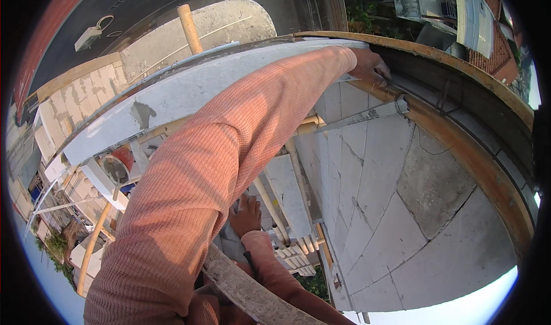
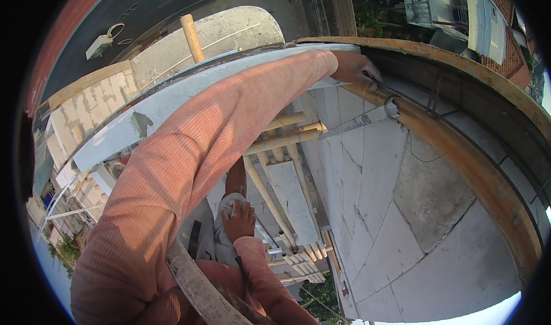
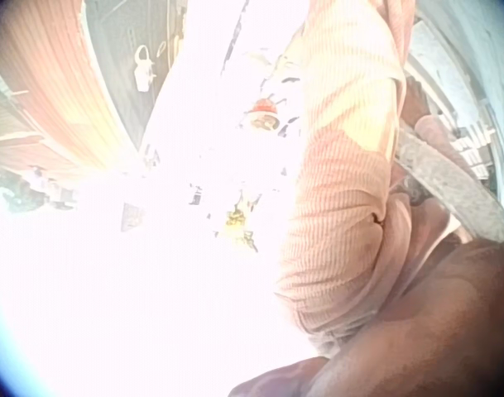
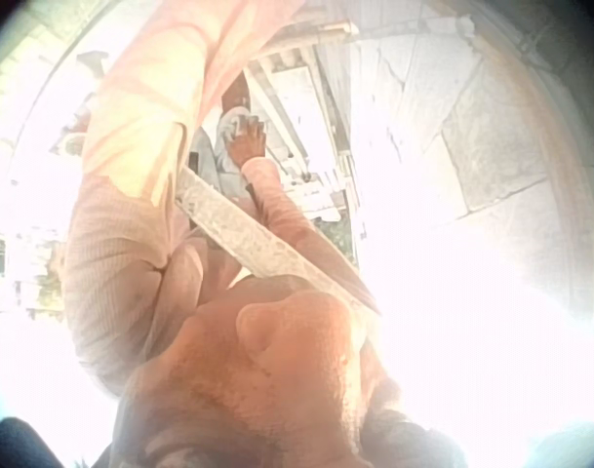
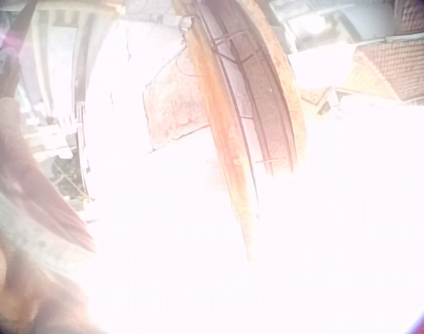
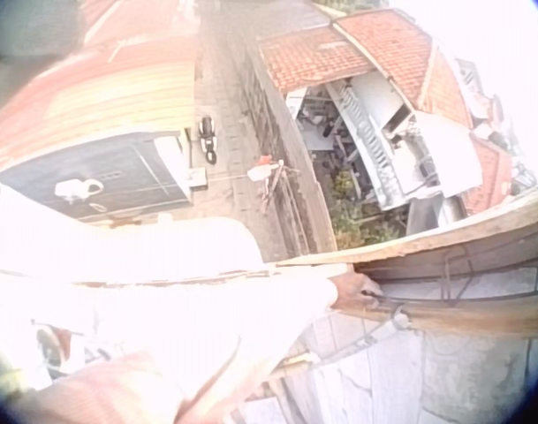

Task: The person uses their hands to secure a metal structural support beam to a concrete wall using wire and pliers, and then steps across wooden scaffolding at a construction site.

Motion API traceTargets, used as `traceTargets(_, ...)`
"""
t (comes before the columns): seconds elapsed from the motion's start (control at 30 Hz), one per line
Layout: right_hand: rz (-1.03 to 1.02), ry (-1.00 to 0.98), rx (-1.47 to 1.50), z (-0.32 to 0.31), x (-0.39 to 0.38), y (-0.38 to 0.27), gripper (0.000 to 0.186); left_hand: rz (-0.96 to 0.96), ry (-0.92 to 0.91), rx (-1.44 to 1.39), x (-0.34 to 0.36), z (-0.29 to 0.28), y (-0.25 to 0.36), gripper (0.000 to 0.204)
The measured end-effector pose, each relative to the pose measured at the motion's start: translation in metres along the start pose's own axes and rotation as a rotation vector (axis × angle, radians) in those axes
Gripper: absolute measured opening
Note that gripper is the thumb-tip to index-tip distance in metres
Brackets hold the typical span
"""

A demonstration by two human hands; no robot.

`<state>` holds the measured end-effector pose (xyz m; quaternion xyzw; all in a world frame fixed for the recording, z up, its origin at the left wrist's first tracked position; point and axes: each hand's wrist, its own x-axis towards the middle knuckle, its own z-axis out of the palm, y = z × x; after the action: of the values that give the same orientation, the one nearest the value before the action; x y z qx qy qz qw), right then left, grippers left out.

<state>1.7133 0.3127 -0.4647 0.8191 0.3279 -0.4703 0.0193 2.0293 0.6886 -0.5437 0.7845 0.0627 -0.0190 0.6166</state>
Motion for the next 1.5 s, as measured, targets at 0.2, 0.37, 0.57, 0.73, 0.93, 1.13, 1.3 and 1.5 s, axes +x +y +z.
traceTargets(0.2, 0.013, -0.008, 0.012, -0.001, -0.001, 0.002, 0.046, -0.064, -0.005, 0.082, -0.007, -0.011, 0.021, 0.038)
traceTargets(0.37, 0.016, -0.026, 0.003, 0.0, 0.0, 0.003, 0.046, 0.048, 0.243, 0.393, -0.017, 0.018, 0.014, 0.033)
traceTargets(0.57, 0.022, -0.035, -0.009, 0.0, 0.001, 0.003, 0.045, -0.098, 0.455, 0.339, -0.024, 0.035, 0.039, 0.027)
traceTargets(0.73, 0.026, -0.019, -0.011, 0.004, -0.001, 0.006, 0.045, -0.166, 0.555, 0.274, -0.022, 0.041, 0.051, 0.027)
traceTargets(0.93, 0.027, -0.047, 0.012, -0.002, -0.001, -0.001, 0.045, -0.283, 0.482, 0.13, -0.021, 0.042, 0.057, 0.026)
traceTargets(1.13, 0.009, 0.005, 0.009, 0.0, 0.0, 0.003, 0.045, -0.159, 0.456, -0.048, -0.028, 0.041, 0.045, 0.027)
traceTargets(1.3, 0.032, -0.038, 0.007, -0.001, 0.001, 0.005, 0.047, -0.01, 0.219, -0.166, -0.041, 0.026, 0.026, 0.033)
traceTargets(1.5, 0.021, -0.042, 0.009, 0.003, 0.0, 0.006, 0.046, -0.046, 0.291, -0.044, -0.039, 0.017, 0.023, 0.039)
